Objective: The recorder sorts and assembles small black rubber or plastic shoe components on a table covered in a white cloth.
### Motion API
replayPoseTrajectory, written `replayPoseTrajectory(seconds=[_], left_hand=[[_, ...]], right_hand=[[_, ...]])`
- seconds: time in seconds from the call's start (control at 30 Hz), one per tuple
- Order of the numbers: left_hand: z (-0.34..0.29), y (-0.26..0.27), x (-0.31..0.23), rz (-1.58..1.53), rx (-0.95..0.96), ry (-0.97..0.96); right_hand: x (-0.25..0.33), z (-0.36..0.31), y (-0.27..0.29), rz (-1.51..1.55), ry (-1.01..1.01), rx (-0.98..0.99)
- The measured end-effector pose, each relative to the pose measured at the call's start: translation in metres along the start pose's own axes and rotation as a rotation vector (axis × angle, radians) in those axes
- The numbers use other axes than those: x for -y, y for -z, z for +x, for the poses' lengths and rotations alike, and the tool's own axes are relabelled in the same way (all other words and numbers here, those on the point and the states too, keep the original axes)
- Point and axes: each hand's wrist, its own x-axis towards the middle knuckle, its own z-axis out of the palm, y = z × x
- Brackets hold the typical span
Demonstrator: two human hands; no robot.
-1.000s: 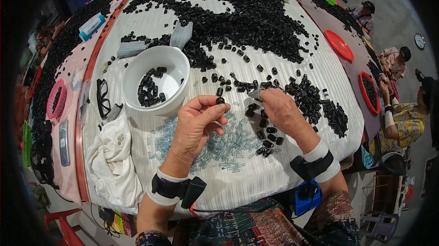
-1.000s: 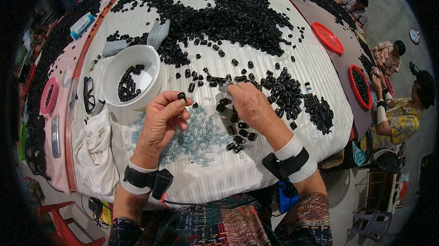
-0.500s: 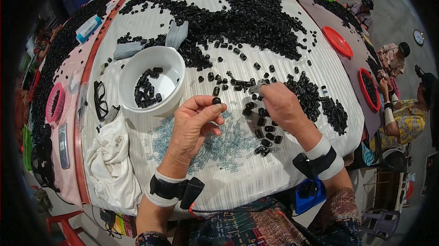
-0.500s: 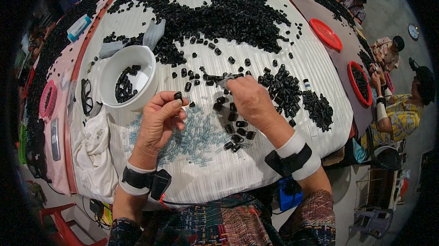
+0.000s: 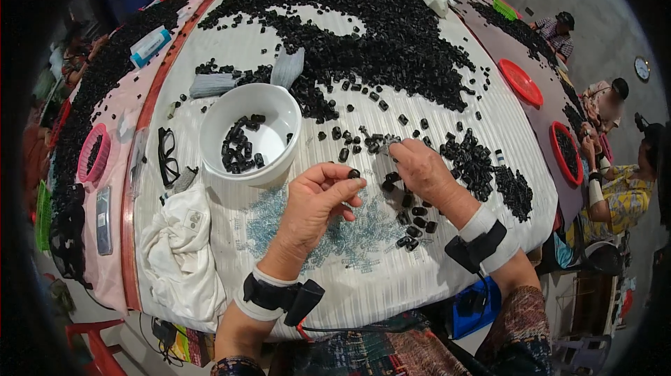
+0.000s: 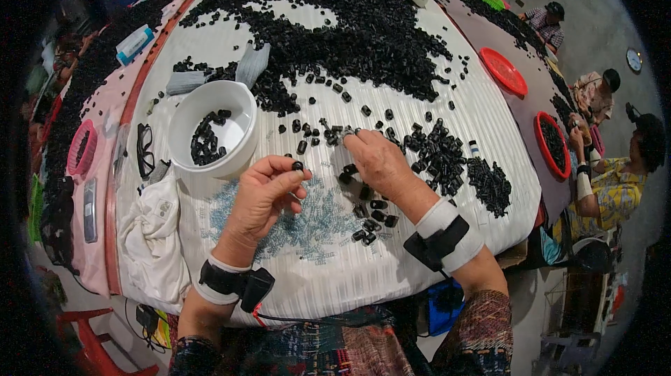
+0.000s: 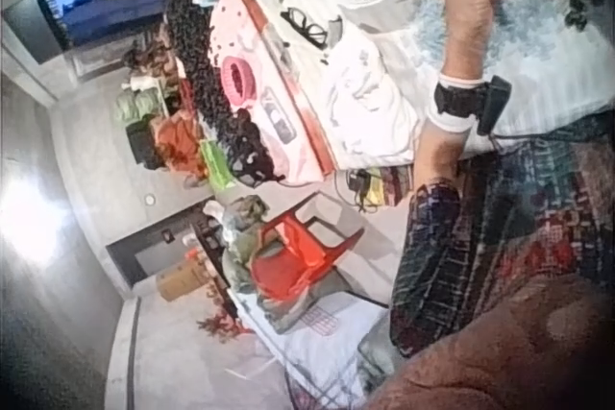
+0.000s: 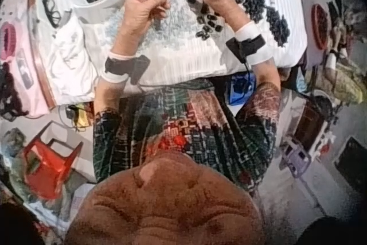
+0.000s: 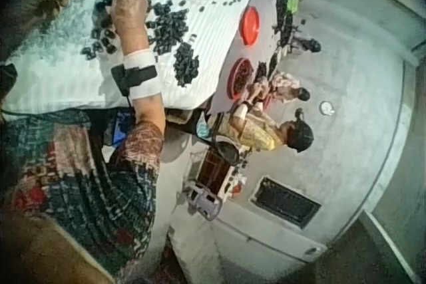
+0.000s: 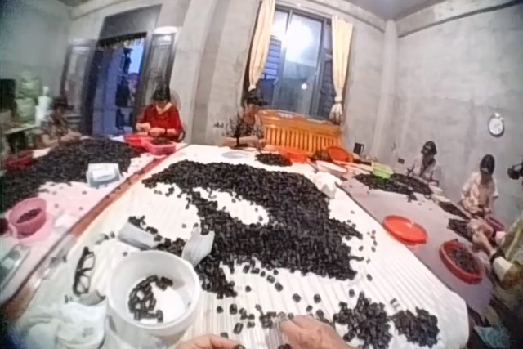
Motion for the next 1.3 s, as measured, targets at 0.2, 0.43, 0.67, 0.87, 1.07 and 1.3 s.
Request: replayPoseTrajectory(seconds=[0.2,0.43,0.67,0.87,1.07,1.3], left_hand=[[-0.002,-0.006,0.003,0.139,-0.017,-0.01],[-0.004,-0.01,0.002,0.149,0.026,-0.041],[-0.006,-0.011,0.001,0.19,0.011,-0.034],[-0.005,-0.009,0.004,0.182,-0.001,-0.037],[-0.003,-0.007,0.007,0.221,-0.003,-0.043],[-0.004,-0.008,0.008,0.218,-0.006,-0.057]], right_hand=[[0.037,0.002,0.026,0.378,-0.091,-0.178],[0.071,0.002,0.038,0.603,-0.057,-0.309],[0.075,0.001,0.03,0.513,-0.058,-0.31],[0.079,0.002,0.025,0.454,-0.024,-0.343],[0.079,0.0,0.025,0.386,-0.035,-0.323],[0.082,-0.001,0.022,0.316,-0.031,-0.358]])
